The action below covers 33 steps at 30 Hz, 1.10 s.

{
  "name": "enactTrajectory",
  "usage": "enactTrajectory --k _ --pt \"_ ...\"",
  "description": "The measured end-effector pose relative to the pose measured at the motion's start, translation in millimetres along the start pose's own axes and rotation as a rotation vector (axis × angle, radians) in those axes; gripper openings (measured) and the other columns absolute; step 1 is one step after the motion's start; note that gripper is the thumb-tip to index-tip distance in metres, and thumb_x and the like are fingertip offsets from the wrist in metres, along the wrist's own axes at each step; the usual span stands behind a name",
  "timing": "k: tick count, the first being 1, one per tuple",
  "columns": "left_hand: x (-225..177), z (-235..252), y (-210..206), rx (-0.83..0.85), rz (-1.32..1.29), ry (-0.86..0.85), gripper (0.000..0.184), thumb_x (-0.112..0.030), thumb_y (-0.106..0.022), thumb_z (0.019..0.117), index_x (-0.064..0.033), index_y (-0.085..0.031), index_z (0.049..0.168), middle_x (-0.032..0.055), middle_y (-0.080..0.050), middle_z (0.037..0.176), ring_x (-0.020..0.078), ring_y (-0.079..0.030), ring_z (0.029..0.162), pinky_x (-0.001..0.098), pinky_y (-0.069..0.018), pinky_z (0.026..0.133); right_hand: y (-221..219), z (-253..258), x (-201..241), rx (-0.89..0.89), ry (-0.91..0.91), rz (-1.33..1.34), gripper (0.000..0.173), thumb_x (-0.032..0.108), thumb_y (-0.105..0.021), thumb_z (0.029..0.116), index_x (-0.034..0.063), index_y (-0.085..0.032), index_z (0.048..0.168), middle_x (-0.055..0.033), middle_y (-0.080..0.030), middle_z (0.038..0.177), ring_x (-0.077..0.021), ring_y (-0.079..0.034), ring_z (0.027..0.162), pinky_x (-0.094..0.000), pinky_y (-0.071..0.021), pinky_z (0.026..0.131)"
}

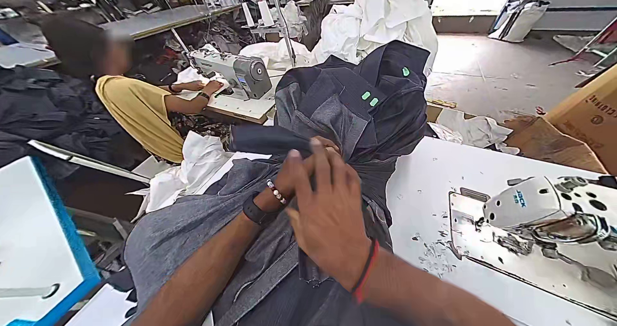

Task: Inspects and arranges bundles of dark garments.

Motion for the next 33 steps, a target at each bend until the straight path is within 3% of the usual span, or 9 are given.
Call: enactTrajectory --k 4,7,10,13,16,19,22,27,33 --pt "-41 1 3 -0.033 -0.016 -0.013 0.026 -0.021 -0.053 0.1068 -0.0033 -0.072 0.113 0.0051 -0.07 0.102 0.0078 -0.062 0.094 0.0305 -0.051 0.089 1 -23 -38 0.146 -0.165 0.105 0.068 0.024 -0.064 0.0882 0.0104 -0.048 0.153 -0.0112 -0.071 0.086 -0.0258 -0.066 0.059 -0.0425 -0.0517 0.049" --pt "-9 22 -3 -0.025 -0.276 -0.252 0.043 -0.043 -0.047 0.1062 -0.0148 -0.067 0.132 -0.0029 -0.072 0.121 0.0044 -0.066 0.111 0.0284 -0.0546 0.099 21 12 -84 0.164 -0.32 1.197 0.041 0.013 -0.057 0.1037 0.0091 -0.052 0.144 -0.0118 -0.07 0.113 -0.0156 -0.069 0.085 -0.0298 -0.0598 0.075" --pt "15 29 -7 -0.058 -0.403 -0.328 0.041 -0.044 -0.053 0.1056 -0.0134 -0.062 0.132 -0.002 -0.072 0.094 0.0092 -0.068 0.073 0.0267 -0.0605 0.066 -5 40 -116 -0.146 -0.485 1.863 0.039 0.023 -0.037 0.1115 0.0079 -0.038 0.147 -0.0233 -0.071 0.114 -0.0305 -0.074 0.096 -0.0417 -0.0613 0.085" --pt "5 31 -7 -0.216 -0.237 -0.243 0.036 -0.04 -0.065 0.0989 -0.0101 -0.063 0.118 -0.006 -0.067 0.076 0.005 -0.06 0.055 0.0228 -0.0539 0.052 -24 37 -109 -0.168 -0.401 1.332 0.058 0.017 -0.052 0.1052 -0.0039 -0.025 0.153 -0.0185 -0.068 0.126 -0.0222 -0.071 0.111 -0.0398 -0.0588 0.099" --pt "4 35 -11 -0.26 -0.159 -0.185 0.047 -0.042 -0.066 0.0953 -0.0075 -0.061 0.126 -0.0023 -0.072 0.099 0.0029 -0.069 0.083 0.0247 -0.0598 0.078 -38 10 -88 -0.194 -0.245 0.604 0.089 0.027 -0.076 0.0814 -0.0075 -0.034 0.152 -0.0101 -0.068 0.136 -0.0193 -0.067 0.119 -0.0432 -0.0552 0.102" --pt "2 37 -14 -0.239 -0.161 -0.161 0.045 -0.042 -0.068 0.0928 -0.009 -0.061 0.123 -0.0022 -0.071 0.093 0.0039 -0.067 0.073 0.0247 -0.0581 0.066 -46 10 -83 -0.15 -0.166 0.221 0.094 0.031 -0.076 0.0775 0.0039 -0.036 0.158 -0.0053 -0.058 0.15 -0.019 -0.053 0.138 -0.0529 -0.0367 0.117" --pt "7 33 -9 -0.174 -0.187 -0.244 0.043 -0.042 -0.068 0.0947 -0.0093 -0.062 0.122 -0.0034 -0.071 0.088 0.0049 -0.066 0.068 0.0236 -0.0581 0.063 -38 23 -77 -0.185 -0.126 0.006 0.094 0.03 -0.079 0.0744 0.0109 -0.04 0.158 -0.0017 -0.069 0.134 -0.0209 -0.061 0.127 -0.0524 -0.0439 0.101" --pt "14 29 -7 -0.36 -0.19 -0.332 0.042 -0.035 -0.069 0.0963 -0.0027 -0.067 0.122 0.0022 -0.074 0.112 0.0068 -0.069 0.108 0.0301 -0.0559 0.1 -30 19 -66 -0.231 -0.145 -0.075 0.081 0.018 -0.075 0.0726 0.0054 -0.05 0.149 -0.002 -0.075 0.097 -0.0243 -0.067 0.098 -0.0458 -0.0473 0.083" --pt "12 42 -5 -0.401 -0.003 -0.217 0.034 -0.044 -0.071 0.0917 -0.0114 -0.075 0.098 -0.0012 -0.075 0.087 0.0055 -0.072 0.085 0.0335 -0.0594 0.082 -18 13 -75 0.252 -0.374 0.537 0.067 0.009 -0.063 0.0821 0.0078 -0.048 0.147 -0.0138 -0.07 0.102 -0.0301 -0.067 0.096 -0.0522 -0.0528 0.086"
Point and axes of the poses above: each hand's wrist, its own z-axis towards the middle knuckle, its own y-axis out of the back of the hand, x = y × z, the point moved 2 cm from there along z, towards the middle knuckle
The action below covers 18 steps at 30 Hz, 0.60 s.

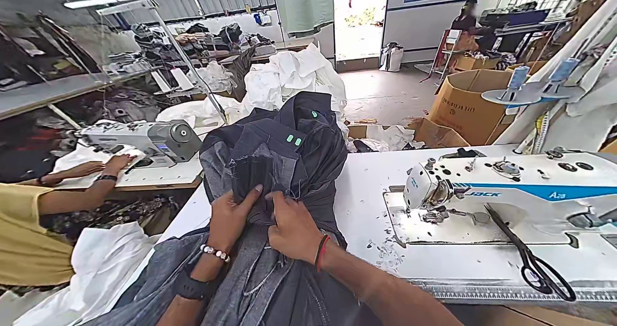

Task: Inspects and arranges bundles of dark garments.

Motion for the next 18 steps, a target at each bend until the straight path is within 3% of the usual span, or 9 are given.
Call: enactTrajectory --k 3,7,9,10,11,12,13,15,18 --pt "-2 -4 -5 0.03 0.069 0.029 0.035 -0.045 -0.068 0.0919 -0.0116 -0.074 0.091 0.0002 -0.072 0.081 0.0078 -0.07 0.079 0.0392 -0.0569 0.077 6 10 -23 0.295 -0.001 0.538 0.048 0.001 -0.056 0.0873 0.0018 -0.048 0.135 -0.012 -0.067 0.095 -0.0164 -0.062 0.076 -0.0352 -0.0513 0.067" --pt "-2 -3 -7 0.035 0.089 0.069 0.034 -0.046 -0.068 0.0882 -0.0134 -0.074 0.091 -0.0022 -0.071 0.078 0.0061 -0.069 0.074 0.0373 -0.0571 0.071 7 15 -34 0.465 0.021 0.79 0.045 -0.005 -0.052 0.0875 0.001 -0.043 0.132 -0.0091 -0.066 0.094 -0.01 -0.063 0.078 -0.028 -0.0522 0.068" --pt "2 4 -6 0.082 0.12 0.09 0.041 -0.047 -0.065 0.0917 -0.0101 -0.073 0.106 0.0038 -0.073 0.089 0.0124 -0.071 0.085 0.044 -0.0573 0.08 3 13 -34 0.406 0.103 0.642 0.056 -0.002 -0.057 0.0875 0.0012 -0.039 0.141 -0.0124 -0.069 0.11 -0.0137 -0.068 0.095 -0.0348 -0.056 0.081" --pt "4 8 -6 0.111 0.127 0.099 0.044 -0.047 -0.064 0.0932 -0.0091 -0.072 0.113 0.0068 -0.073 0.094 0.0159 -0.071 0.09 0.0476 -0.0566 0.084 1 9 -32 0.343 0.143 0.473 0.068 0.002 -0.06 0.0867 0.0036 -0.035 0.15 -0.0133 -0.068 0.126 -0.0181 -0.067 0.112 -0.0435 -0.055 0.093" --pt "3 13 -7 0.139 0.131 0.103 0.044 -0.046 -0.063 0.0942 -0.0092 -0.071 0.116 0.0085 -0.073 0.098 0.0179 -0.071 0.093 0.0499 -0.0558 0.086 -3 2 -26 0.261 0.165 0.285 0.081 0.005 -0.062 0.0837 0.0077 -0.031 0.158 -0.0135 -0.063 0.137 -0.0248 -0.06 0.126 -0.0552 -0.047 0.101" --pt "1 16 -4 0.17 0.127 0.112 0.042 -0.044 -0.064 0.0961 -0.0092 -0.07 0.119 0.0101 -0.074 0.101 0.0203 -0.071 0.097 0.0524 -0.0557 0.089 -10 -5 -20 0.151 0.196 0.109 0.087 0.007 -0.064 0.0805 0.0114 -0.032 0.161 -0.0138 -0.061 0.138 -0.0309 -0.055 0.126 -0.0607 -0.0416 0.098" --pt "-3 15 0 0.201 0.127 0.123 0.04 -0.042 -0.065 0.0983 -0.0086 -0.07 0.12 0.0122 -0.074 0.102 0.0239 -0.071 0.098 0.0555 -0.0549 0.09 -21 -12 -17 -0.009 0.25 -0.038 0.086 0.008 -0.065 0.0766 0.0123 -0.039 0.159 -0.0144 -0.065 0.131 -0.0351 -0.058 0.118 -0.0627 -0.0427 0.092" --pt "-12 9 4 0.254 0.135 0.129 0.036 -0.038 -0.065 0.1005 -0.006 -0.069 0.117 0.0167 -0.072 0.1 0.0313 -0.07 0.093 0.0596 -0.0538 0.085 -37 -21 -21 -0.297 0.324 -0.209 0.065 0.01 -0.063 0.0819 0.0144 -0.056 0.146 -0.0146 -0.069 0.118 -0.0367 -0.065 0.107 -0.0598 -0.0522 0.082" --pt "-10 23 -1 0.323 0.164 0.143 0.038 -0.038 -0.063 0.1003 -0.0038 -0.069 0.116 0.0195 -0.072 0.101 0.0362 -0.069 0.097 0.0622 -0.0527 0.087 -32 -11 -27 -0.387 0.534 -0.442 0.041 0.021 -0.062 0.097 0.0346 -0.066 0.136 -0.0119 -0.06 0.135 -0.0361 -0.056 0.121 -0.0543 -0.0485 0.09"
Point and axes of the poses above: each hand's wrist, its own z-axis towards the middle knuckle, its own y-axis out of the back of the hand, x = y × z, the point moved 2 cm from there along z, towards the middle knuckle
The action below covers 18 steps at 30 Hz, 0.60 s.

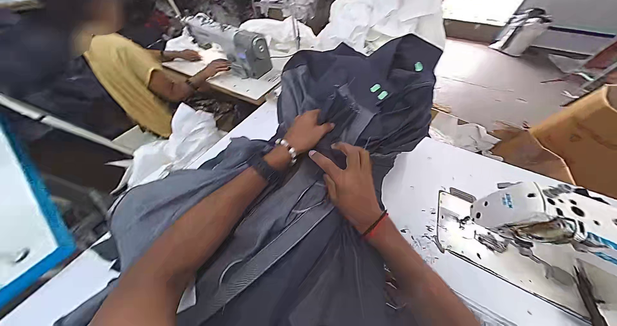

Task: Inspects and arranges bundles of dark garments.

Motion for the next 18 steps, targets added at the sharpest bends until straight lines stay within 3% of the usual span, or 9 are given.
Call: enactTrajectory --k 2,4,6,9,11,12,14,16,18 --pt "2 20 1 0.093 -0.002 0.073 0.034 -0.036 -0.066 0.0987 -0.0047 -0.071 0.112 0.0168 -0.073 0.101 0.032 -0.069 0.099 0.0604 -0.0517 0.091 -1 8 -6 -0.006 0.17 -0.144 0.028 0.028 -0.059 0.1025 0.0347 -0.07 0.127 -0.0007 -0.06 0.145 -0.0308 -0.052 0.131 -0.0535 -0.0402 0.1" --pt "4 29 1 0.136 -0.017 0.088 0.03 -0.032 -0.07 0.0957 -0.0045 -0.072 0.106 0.0143 -0.073 0.097 0.0278 -0.07 0.094 0.0565 -0.0534 0.088 -3 9 -5 -0.062 0.288 -0.114 0.021 0.026 -0.059 0.1025 0.0244 -0.076 0.115 0.0039 -0.068 0.135 -0.0254 -0.054 0.131 -0.0518 -0.0367 0.105" --pt "-4 32 2 0.069 0.075 0.043 0.028 -0.029 -0.073 0.0933 -0.0026 -0.072 0.105 0.0164 -0.073 0.094 0.0314 -0.071 0.091 0.0583 -0.0543 0.084 -6 3 3 -0.035 0.306 0.014 0.023 0.026 -0.056 0.1025 0.0195 -0.078 0.106 0.0037 -0.073 0.122 -0.0236 -0.057 0.126 -0.0514 -0.0371 0.104" --pt "-19 34 -3 -0.12 0.421 0.024 0.031 -0.025 -0.06 0.0981 -0.008 -0.064 0.123 0.0217 -0.072 0.098 0.0447 -0.071 0.093 0.0651 -0.0546 0.074 -7 -13 11 0.091 0.248 0.137 0.027 0.031 -0.051 0.1054 0.0214 -0.076 0.109 0.0083 -0.073 0.12 -0.0191 -0.056 0.128 -0.0488 -0.0351 0.104" --pt "-16 40 2 -0.144 0.458 0.014 0.035 -0.029 -0.059 0.0989 -0.0104 -0.062 0.128 0.0217 -0.072 0.103 0.0446 -0.071 0.096 0.0654 -0.0542 0.075 -2 -17 16 0.16 0.153 0.167 0.029 0.034 -0.049 0.105 0.0256 -0.075 0.116 0.0104 -0.07 0.128 -0.021 -0.051 0.135 -0.0524 -0.0355 0.105" --pt "-13 43 13 -0.095 0.338 -0.053 0.044 -0.033 -0.063 0.0981 -0.007 -0.061 0.134 0.0225 -0.072 0.112 0.0421 -0.07 0.105 0.0655 -0.0543 0.086 7 -21 20 0.192 0.094 0.133 0.032 0.036 -0.047 0.1047 0.0297 -0.071 0.123 0.0094 -0.066 0.137 -0.0242 -0.049 0.139 -0.0561 -0.0382 0.104" --pt "-8 24 45 0.082 0.031 -0.192 0.071 -0.046 -0.068 0.0952 -0.005 -0.045 0.149 0.0149 -0.064 0.135 0.0249 -0.063 0.125 0.049 -0.0511 0.108 33 -51 26 0.191 -0.094 0.066 0.043 0.049 -0.044 0.1046 0.0347 -0.06 0.142 -0.001 -0.055 0.153 -0.0331 -0.046 0.142 -0.0605 -0.0428 0.102" --pt "19 -13 92 0.174 -0.01 -0.181 0.082 -0.052 -0.065 0.0939 -0.0122 -0.033 0.158 0.0069 -0.058 0.148 0.0188 -0.059 0.133 0.0414 -0.05 0.111 59 -96 18 0.117 -0.419 0.11 0.076 0.074 -0.05 0.0938 0.0222 -0.054 0.15 -0.0123 -0.05 0.155 -0.0362 -0.048 0.14 -0.0603 -0.0464 0.102" --pt "90 -49 121 0.26 0.191 0.008 0.08 -0.049 -0.06 0.0954 -0.0066 -0.035 0.159 0.0141 -0.052 0.153 0.0292 -0.051 0.14 0.0529 -0.043 0.114 78 -159 13 0.189 -0.768 0.204 0.116 0.091 -0.057 0.0752 0.0081 -0.044 0.155 -0.0191 -0.055 0.147 -0.0354 -0.058 0.127 -0.0568 -0.0536 0.094"
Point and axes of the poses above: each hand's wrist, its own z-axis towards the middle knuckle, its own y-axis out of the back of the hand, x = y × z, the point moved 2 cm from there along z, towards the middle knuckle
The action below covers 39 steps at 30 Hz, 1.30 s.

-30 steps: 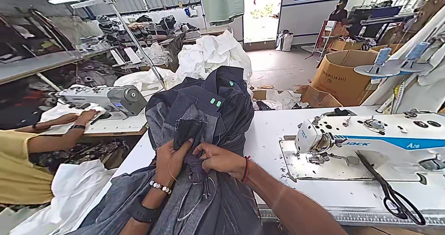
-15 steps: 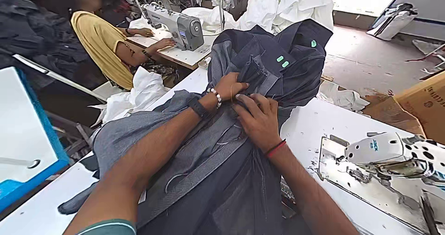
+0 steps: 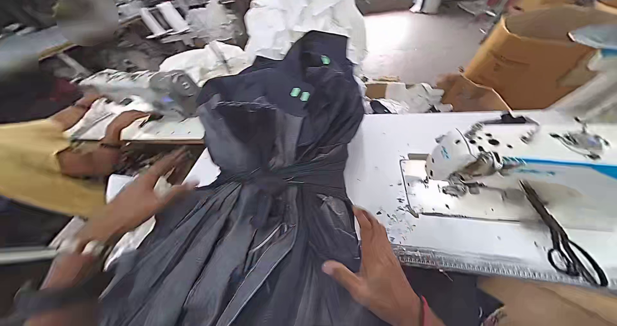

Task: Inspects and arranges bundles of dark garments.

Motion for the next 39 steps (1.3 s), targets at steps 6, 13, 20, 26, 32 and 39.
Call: enactTrajectory --k 6,13,20,26,32,39 --pt "92 -36 -63 -0.374 0.05 0.279 0.055 -0.047 -0.051 0.1053 0.0022 -0.067 0.125 0.0154 -0.073 0.116 0.0154 -0.069 0.109 0.0358 -0.0527 0.102 -40 -55 -12 0.649 -0.425 0.39 0.141 0.081 -0.077 0.0662 0.0046 -0.01 0.164 -0.0248 -0.059 0.139 -0.0358 -0.071 0.103 -0.0585 -0.0582 0.087" --pt "-88 48 -39 -0.497 0.427 0.02 0.069 -0.052 -0.045 0.1057 0.0127 -0.066 0.111 0.0373 -0.067 0.103 0.0496 -0.066 0.102 0.0645 -0.0472 0.094 -72 -39 -32 0.248 -0.486 0.745 0.108 0.055 -0.079 0.0837 -0.0064 -0.027 0.155 -0.0222 -0.061 0.138 -0.0254 -0.065 0.122 -0.0491 -0.0525 0.105" --pt "-320 220 -103 -0.457 0.651 -0.48 0.069 -0.058 -0.034 0.1066 0.0044 -0.063 0.105 0.0348 -0.066 0.085 0.0605 -0.066 0.084 0.0753 -0.047 0.069 -50 89 -67 -0.165 -0.536 0.858 0.062 0.007 -0.049 0.1015 -0.0127 -0.024 0.154 -0.0295 -0.041 0.153 -0.0254 -0.043 0.143 -0.0363 -0.0364 0.119" --pt "-409 290 -191 0.196 0.206 -0.874 0.05 -0.042 -0.049 0.1079 -0.0159 -0.05 0.15 0.0148 -0.071 0.123 0.032 -0.071 0.107 0.057 -0.0538 0.097 14 260 -178 -0.659 -0.678 0.666 0.051 0.025 -0.03 0.1136 -0.0017 -0.029 0.157 -0.0224 -0.041 0.157 -0.0292 -0.042 0.145 -0.0461 -0.0404 0.116" --pt "-212 192 -252 0.137 0.491 -0.641 0.041 -0.04 -0.055 0.1042 -0.0184 -0.065 0.138 0.012 -0.058 0.148 0.0367 -0.049 0.142 0.0641 -0.0322 0.117 -3 244 -155 -0.383 -0.514 0.389 0.067 0.037 -0.06 0.1037 -0.0105 -0.042 0.148 -0.036 -0.052 0.142 -0.0452 -0.053 0.132 -0.0537 -0.0446 0.111" --pt "-41 -76 -257 0.074 0.389 0.021 0.063 -0.05 -0.046 0.1057 -0.0093 -0.046 0.154 0.0129 -0.04 0.163 0.0342 -0.035 0.152 0.0606 -0.027 0.122 -139 61 -14 0.46 0.478 -0.1 0.078 0.071 -0.059 0.0892 0.0163 -0.059 0.145 -0.0164 -0.047 0.158 -0.0358 -0.038 0.15 -0.067 -0.0224 0.122"
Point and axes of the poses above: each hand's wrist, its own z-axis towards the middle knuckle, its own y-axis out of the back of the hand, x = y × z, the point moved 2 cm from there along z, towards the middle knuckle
